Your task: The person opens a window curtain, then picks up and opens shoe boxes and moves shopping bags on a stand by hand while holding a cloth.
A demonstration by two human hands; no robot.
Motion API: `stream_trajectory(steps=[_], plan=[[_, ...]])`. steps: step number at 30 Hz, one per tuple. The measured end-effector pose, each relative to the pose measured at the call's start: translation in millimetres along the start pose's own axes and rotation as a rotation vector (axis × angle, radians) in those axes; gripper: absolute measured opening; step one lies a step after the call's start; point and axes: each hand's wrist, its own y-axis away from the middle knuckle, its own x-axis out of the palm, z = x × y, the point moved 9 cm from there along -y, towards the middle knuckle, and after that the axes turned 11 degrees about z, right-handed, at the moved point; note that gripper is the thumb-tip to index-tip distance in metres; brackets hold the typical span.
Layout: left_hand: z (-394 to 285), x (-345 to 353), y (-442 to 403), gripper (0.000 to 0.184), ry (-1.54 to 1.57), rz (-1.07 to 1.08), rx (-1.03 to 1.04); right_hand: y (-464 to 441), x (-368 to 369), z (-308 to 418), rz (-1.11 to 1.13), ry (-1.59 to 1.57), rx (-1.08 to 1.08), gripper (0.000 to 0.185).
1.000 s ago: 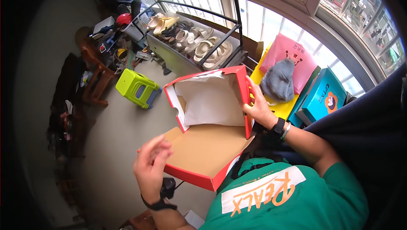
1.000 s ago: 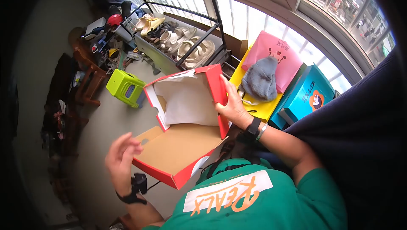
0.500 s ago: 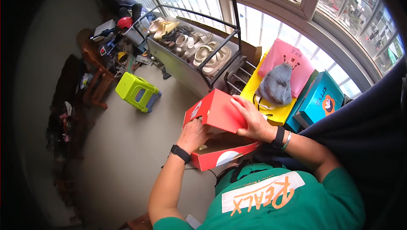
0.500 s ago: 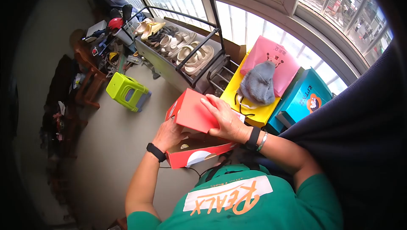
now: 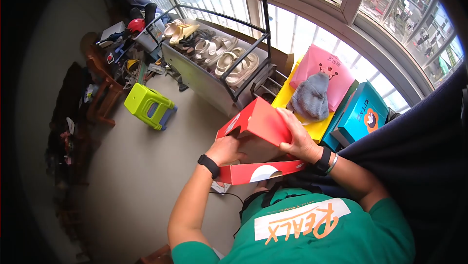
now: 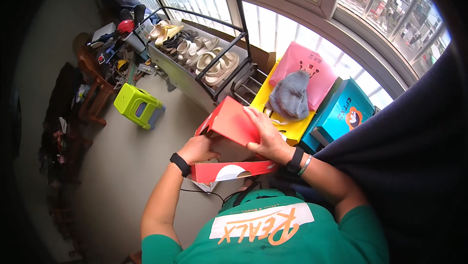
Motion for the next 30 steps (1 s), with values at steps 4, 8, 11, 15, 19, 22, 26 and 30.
stream_trajectory(steps=[4, 8, 11, 15, 19, 22, 26, 30], plan=[[19, -28, 19, 0.043, 0.641, -0.113, 0.135, 7, -9, -41, -0.170, -0.239, 0.160, 0.084], [19, -98, 98, 0.031, 0.731, -0.473, 0.105, 10, -6, -66, -0.251, -0.259, 0.223, 0.078], [16, -101, 134, 0.039, 0.519, -0.575, -0.008, 12, 5, -72, -0.237, -0.267, 0.260, 0.073], [69, -38, 175, 0.052, 0.728, -0.502, -0.295, 8, 17, -81, -0.253, -0.295, 0.281, 0.068], [53, -15, 210, 0.073, 0.461, -0.680, -0.249, 4, 37, -80, -0.227, -0.215, 0.277, 0.065], [12, -7, 183, 0.106, -0.067, -0.485, -0.370, -4, 81, -61, -0.089, -0.179, 0.151, 0.069], [42, 33, 153, 0.107, 0.210, -0.486, -0.312, -12, 142, -25, 0.236, -0.341, 0.084, 0.073], [94, 90, 139, 0.100, 1.106, -0.442, -0.177, -8, 161, -9, 0.422, -0.540, 0.138, 0.072]])
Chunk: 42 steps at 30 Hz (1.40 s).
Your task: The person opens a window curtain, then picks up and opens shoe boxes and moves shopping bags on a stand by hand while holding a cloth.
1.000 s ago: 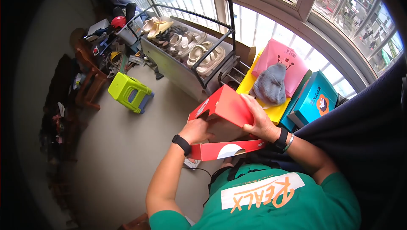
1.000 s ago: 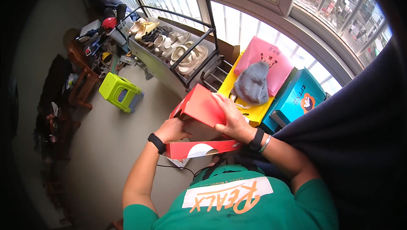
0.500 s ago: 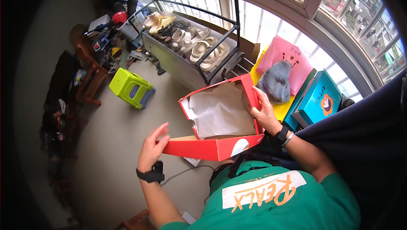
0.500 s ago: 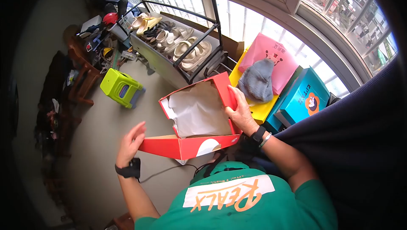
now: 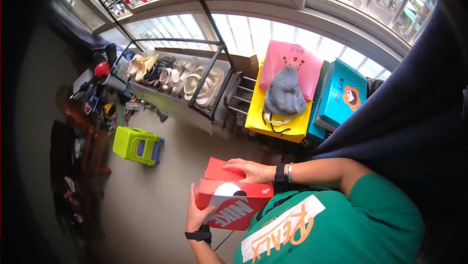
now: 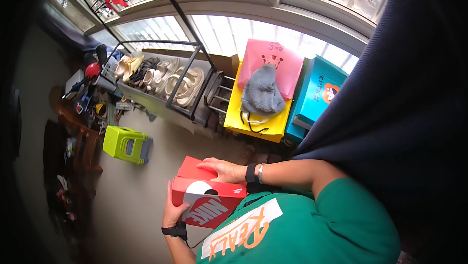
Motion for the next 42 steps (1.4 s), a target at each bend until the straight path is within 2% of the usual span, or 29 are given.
stream_trajectory(steps=[2, 3, 6, 9, 12, 13, 15, 17, 21, 22, 24, 26, 27, 28, 29, 30, 31, 34, 36, 37, 40, 41, 42], plan=[[2, 7, -4, 0.094, 0.007, 0.148, -0.139, 0, 2, -3, 0.039, 0.021, 0.046, 0.072], [-4, 5, -4, 0.082, -0.050, 0.117, -0.131, -1, 2, -6, 0.056, 0.008, 0.082, 0.072], [11, -6, -10, 0.072, -0.141, 0.055, -0.120, -2, 1, -14, 0.078, 0.023, 0.092, 0.069], [11, 0, -10, 0.065, -0.133, 0.046, -0.109, 2, 2, -13, 0.106, 0.074, 0.061, 0.065], [8, 3, -3, 0.065, 0.016, 0.067, -0.125, 3, 3, -26, 0.067, 0.079, 0.047, 0.060], [11, -2, 0, 0.064, 0.042, 0.047, -0.149, 5, 2, -34, 0.080, 0.096, 0.101, 0.060], [5, -20, 8, 0.063, -0.016, 0.008, -0.168, 9, 0, -49, 0.107, 0.124, 0.205, 0.058], [10, -44, 16, 0.060, -0.132, -0.053, -0.161, 23, -12, -55, 0.029, 0.284, 0.192, 0.051], [97, -89, 25, 0.058, -0.318, -0.217, -0.218, 66, -44, -69, -0.110, 0.353, 0.187, 0.040], [134, -94, 24, 0.070, -0.389, -0.163, -0.257, 78, -51, -80, -0.154, 0.339, 0.236, 0.039], [254, -114, 32, 0.085, -0.642, -0.133, -0.436, 112, -74, -75, -0.285, 0.297, 0.357, 0.035], [277, -95, 45, 0.097, -0.879, -0.150, -0.739, 148, -101, -63, -0.534, 0.323, 0.306, 0.031], [265, -79, 41, 0.088, -0.795, -0.174, -0.749, 171, -117, -47, -0.727, 0.298, 0.280, 0.028], [272, -70, 26, 0.083, -0.732, -0.128, -0.683, 199, -130, -30, -0.950, 0.372, 0.182, 0.026], [282, -63, 8, 0.078, -0.672, -0.083, -0.618, 224, -140, -10, -1.127, 0.113, 0.204, 0.023], [290, -56, -9, 0.074, -0.614, -0.038, -0.554, 250, -148, -2, -1.295, 0.073, 0.205, 0.024], [294, -49, -24, 0.069, -0.557, 0.009, -0.490, 273, -154, 0, -1.430, 0.035, 0.108, 0.027], [278, -17, -81, 0.066, -0.427, 0.171, -0.417, 328, -152, 17, -1.693, -0.004, 0.016, 0.034], [241, 8, -125, 0.061, -0.318, 0.254, -0.294, 351, -145, 22, -1.800, 0.118, 0.085, 0.038], [216, 19, -146, 0.059, -0.335, 0.249, -0.222, 362, -140, 18, -1.819, 0.215, 0.230, 0.044], [150, 57, -205, 0.056, -0.339, 0.292, -0.044, 359, -136, 44, -1.751, 0.846, 0.721, 0.057], [142, 72, -224, 0.055, -0.288, 0.308, -0.055, 367, -137, 19, -1.721, 0.629, 0.786, 0.066], [132, 91, -241, 0.053, -0.233, 0.324, -0.067, 372, -137, 7, -1.739, 0.612, 0.875, 0.067]])
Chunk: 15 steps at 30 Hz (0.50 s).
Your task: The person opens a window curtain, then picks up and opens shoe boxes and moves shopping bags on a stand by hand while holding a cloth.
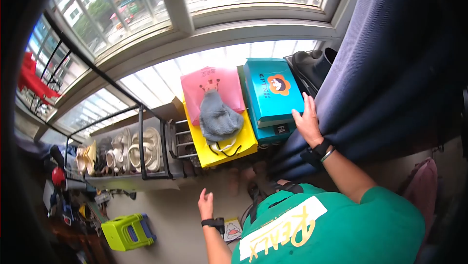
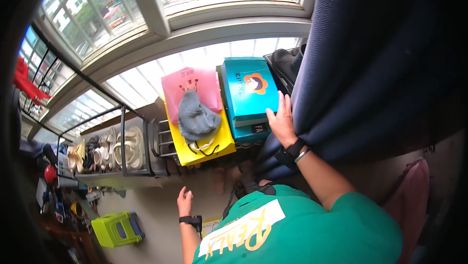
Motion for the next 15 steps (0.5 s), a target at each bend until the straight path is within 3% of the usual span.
stream_trajectory(steps=[2, 6, 8, 10, 13, 15], plan=[[-78, 35, -20, 0.051, 0.084, 0.135, 0.113, -11, 9, -14, 0.098, -0.132, 0.123, 0.071], [-210, 119, -40, 0.045, 0.292, 0.429, 0.258, -31, 22, -48, 0.096, -0.088, 0.291, 0.068], [-271, 151, -47, 0.047, 0.312, 0.465, 0.380, -39, 27, -67, 0.135, -0.024, 0.372, 0.066], [-327, 173, -49, 0.054, 0.263, 0.392, 0.490, -48, 42, -94, 0.151, -0.178, 0.386, 0.059], [-357, 209, -82, 0.071, 0.118, 0.419, 0.426, -46, 52, -112, 0.161, -0.453, 0.472, 0.054], [-354, 240, -104, 0.066, 0.162, 0.586, 0.297, -42, 59, -118, 0.228, -0.596, 0.571, 0.048]])
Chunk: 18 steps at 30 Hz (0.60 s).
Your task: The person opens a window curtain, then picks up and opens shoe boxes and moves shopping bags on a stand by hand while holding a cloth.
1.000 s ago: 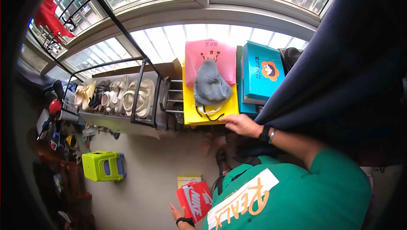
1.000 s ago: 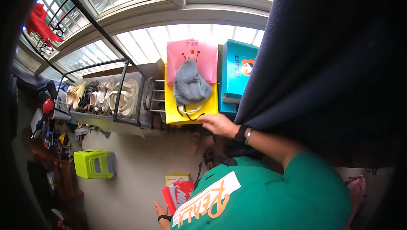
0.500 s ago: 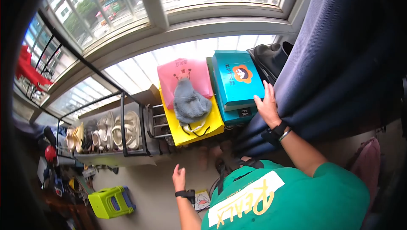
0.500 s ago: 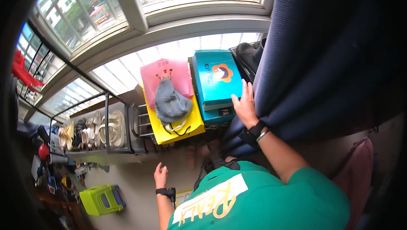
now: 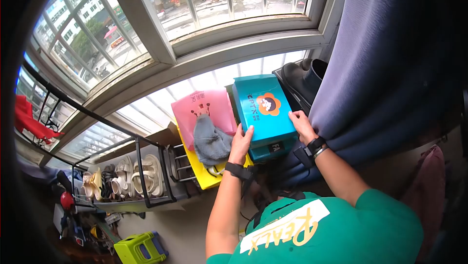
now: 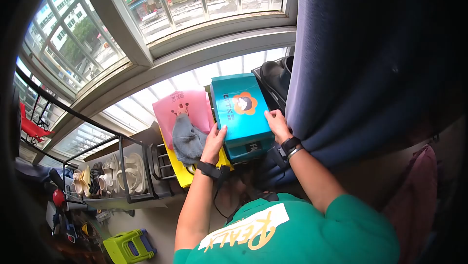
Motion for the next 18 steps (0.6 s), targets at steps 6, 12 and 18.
stream_trajectory(steps=[6, 12, 18], plan=[[10, 11, -24, 0.056, 0.306, 0.063, -0.073, 18, 33, 4, 0.407, -0.332, 0.021, 0.062], [6, 17, -15, 0.067, 0.414, 0.072, -0.011, 32, 37, 27, 0.500, -0.336, -0.148, 0.066], [-31, -4, 22, 0.086, 0.353, -0.075, 0.198, 46, 45, 57, 0.524, -0.320, -0.286, 0.072]])
